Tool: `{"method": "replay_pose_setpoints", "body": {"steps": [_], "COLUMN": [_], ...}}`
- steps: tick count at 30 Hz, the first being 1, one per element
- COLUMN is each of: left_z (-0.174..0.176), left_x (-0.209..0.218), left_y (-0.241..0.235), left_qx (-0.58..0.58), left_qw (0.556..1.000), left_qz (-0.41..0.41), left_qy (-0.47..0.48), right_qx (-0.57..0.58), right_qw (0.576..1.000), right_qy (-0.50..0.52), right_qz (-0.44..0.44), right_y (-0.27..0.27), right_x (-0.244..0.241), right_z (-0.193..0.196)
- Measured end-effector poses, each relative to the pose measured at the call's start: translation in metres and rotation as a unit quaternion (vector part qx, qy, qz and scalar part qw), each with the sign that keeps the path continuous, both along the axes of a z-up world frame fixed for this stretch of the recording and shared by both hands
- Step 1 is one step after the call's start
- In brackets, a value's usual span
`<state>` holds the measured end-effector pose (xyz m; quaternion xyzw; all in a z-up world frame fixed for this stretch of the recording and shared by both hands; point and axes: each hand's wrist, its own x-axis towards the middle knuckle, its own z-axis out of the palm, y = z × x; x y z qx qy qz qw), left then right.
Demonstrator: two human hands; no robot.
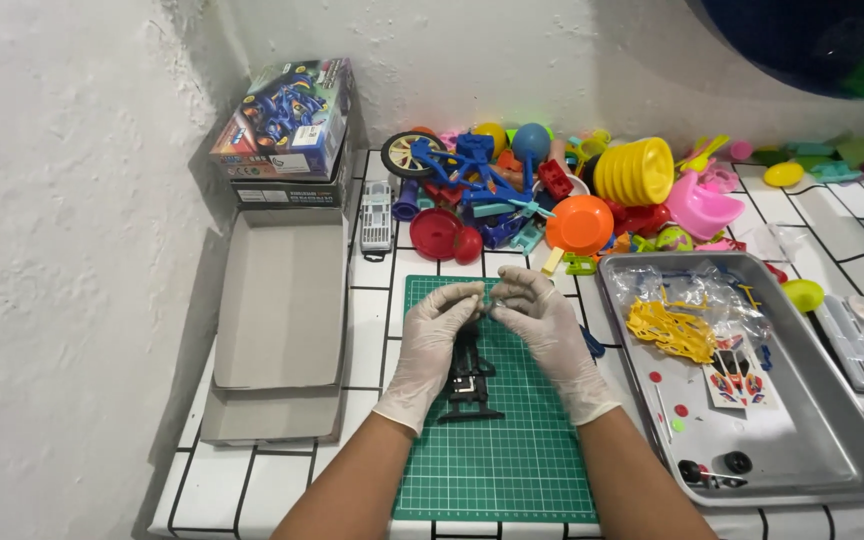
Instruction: Assembling a toy car chassis by installing small internal components like gears and axles.
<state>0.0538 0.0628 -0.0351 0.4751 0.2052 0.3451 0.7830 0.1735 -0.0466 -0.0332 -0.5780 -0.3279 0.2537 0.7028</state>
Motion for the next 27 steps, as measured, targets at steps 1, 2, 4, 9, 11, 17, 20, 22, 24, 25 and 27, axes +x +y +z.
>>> {"method": "replay_pose_setpoints", "body": {"steps": [1, 2, 4, 9, 11, 17, 20, 22, 24, 25, 27], "left_z": [0.0, -0.003, -0.003, -0.01, -0.006, 0.004, -0.002, 0.0, 0.003, 0.005, 0.006], "left_x": [0.001, 0.001, 0.001, 0.005, 0.003, 0.001, 0.003, 0.002, 0.001, 0.001, 0.001], "left_y": [0.001, 0.001, -0.001, 0.002, 0.001, 0.0, 0.002, -0.001, -0.003, -0.003, -0.004], "left_qx": [0.006, 0.01, 0.014, 0.029, 0.038, 0.044, 0.044, 0.043, 0.042, 0.04, 0.039], "left_qw": [1.0, 1.0, 1.0, 0.999, 0.999, 0.999, 0.999, 0.999, 0.999, 0.999, 0.999], "left_qz": [0.0, 0.001, -0.001, 0.004, -0.002, -0.016, -0.023, -0.021, -0.02, -0.023, -0.026], "left_qy": [0.002, 0.005, 0.011, 0.012, 0.016, 0.012, 0.016, 0.017, 0.018, 0.016, 0.015], "right_qx": [0.0, -0.002, -0.009, -0.036, -0.075, -0.032, -0.018, -0.012, -0.006, -0.004, -0.003], "right_qw": [1.0, 1.0, 0.999, 0.993, 0.974, 0.951, 0.947, 0.95, 0.952, 0.954, 0.956], "right_qy": [-0.006, -0.012, -0.028, -0.094, -0.195, -0.287, -0.297, -0.289, -0.28, -0.27, -0.259], "right_qz": [-0.01, -0.018, -0.03, -0.059, -0.093, -0.112, -0.116, -0.12, -0.125, -0.13, -0.135], "right_y": [0.001, 0.0, -0.001, -0.006, -0.008, -0.011, -0.013, -0.014, -0.013, -0.013, -0.012], "right_x": [0.0, -0.001, -0.003, -0.009, -0.014, -0.021, -0.023, -0.025, -0.025, -0.024, -0.023], "right_z": [-0.001, -0.003, -0.003, 0.002, 0.005, 0.019, 0.018, 0.017, 0.014, 0.01, 0.006]}}
